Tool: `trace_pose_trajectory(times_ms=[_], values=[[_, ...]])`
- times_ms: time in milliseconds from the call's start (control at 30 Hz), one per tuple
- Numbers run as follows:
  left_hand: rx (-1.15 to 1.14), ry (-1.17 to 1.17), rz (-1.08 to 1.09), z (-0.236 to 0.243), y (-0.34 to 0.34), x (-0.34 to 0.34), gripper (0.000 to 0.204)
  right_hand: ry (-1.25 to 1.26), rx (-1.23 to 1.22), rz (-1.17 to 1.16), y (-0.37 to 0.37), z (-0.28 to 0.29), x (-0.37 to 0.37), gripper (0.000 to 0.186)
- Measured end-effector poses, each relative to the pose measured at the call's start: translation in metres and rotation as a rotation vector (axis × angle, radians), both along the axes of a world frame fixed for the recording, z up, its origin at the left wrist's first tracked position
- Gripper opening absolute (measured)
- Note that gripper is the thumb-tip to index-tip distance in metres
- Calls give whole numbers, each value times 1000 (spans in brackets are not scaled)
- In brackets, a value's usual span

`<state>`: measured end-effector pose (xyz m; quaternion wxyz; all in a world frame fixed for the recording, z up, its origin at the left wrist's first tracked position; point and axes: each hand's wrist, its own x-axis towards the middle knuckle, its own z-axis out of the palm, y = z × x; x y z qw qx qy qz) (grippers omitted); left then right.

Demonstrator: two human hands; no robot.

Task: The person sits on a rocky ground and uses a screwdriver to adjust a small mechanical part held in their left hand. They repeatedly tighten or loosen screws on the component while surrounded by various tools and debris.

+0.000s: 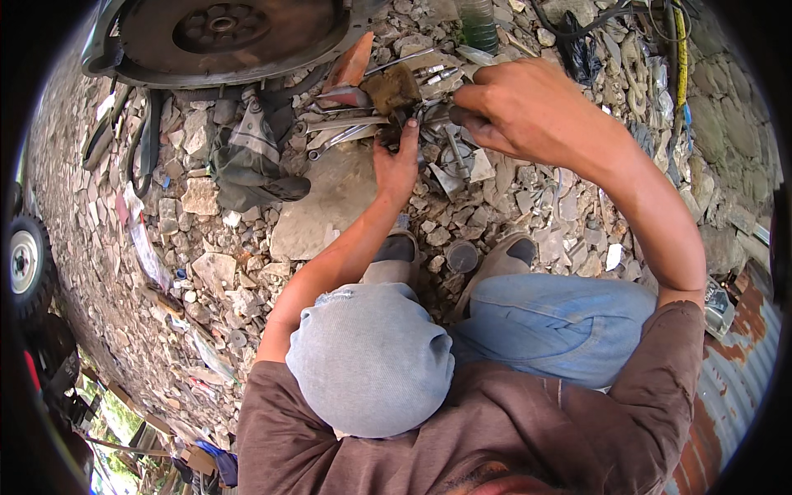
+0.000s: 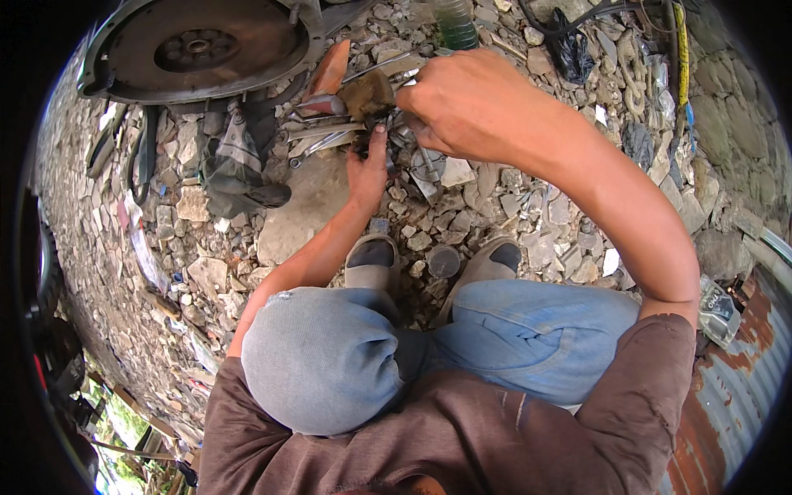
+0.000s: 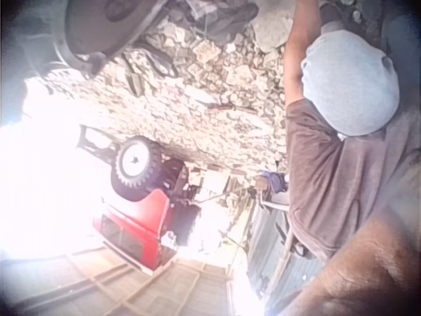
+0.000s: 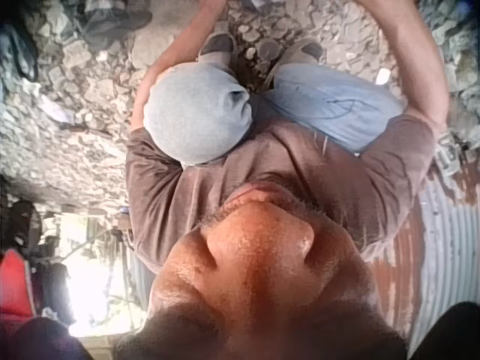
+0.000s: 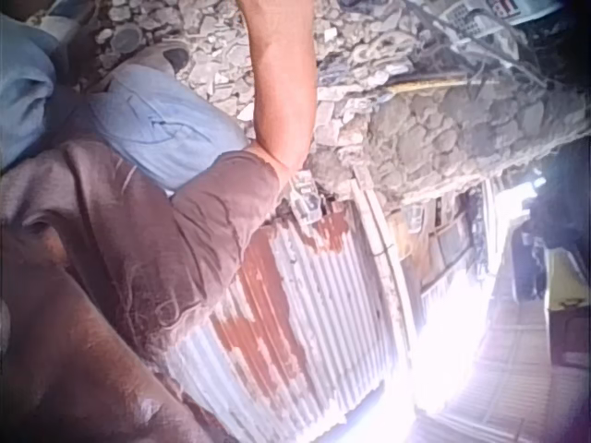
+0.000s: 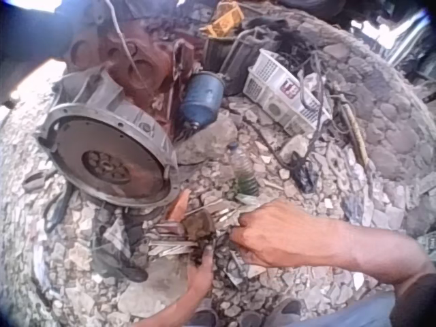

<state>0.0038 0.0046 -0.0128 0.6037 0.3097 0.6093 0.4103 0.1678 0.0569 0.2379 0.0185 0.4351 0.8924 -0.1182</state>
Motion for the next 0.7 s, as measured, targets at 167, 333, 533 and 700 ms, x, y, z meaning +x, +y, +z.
trace_pose_trajectory(times_ms=[167,333,533,700], values=[[-7,-35,-37,8,0,1,89,-41,-19,-32,8,-16,-6,19],[-33,49,-37,-8,-1,-2,97,-59,-75,-47,14,-16,-10,20],[-17,70,-61,1,-1,-2,99,-60,-66,-69,17,-29,-5,24],[-39,58,-89,3,0,-4,100,-75,-64,-87,20,-33,-6,25]])
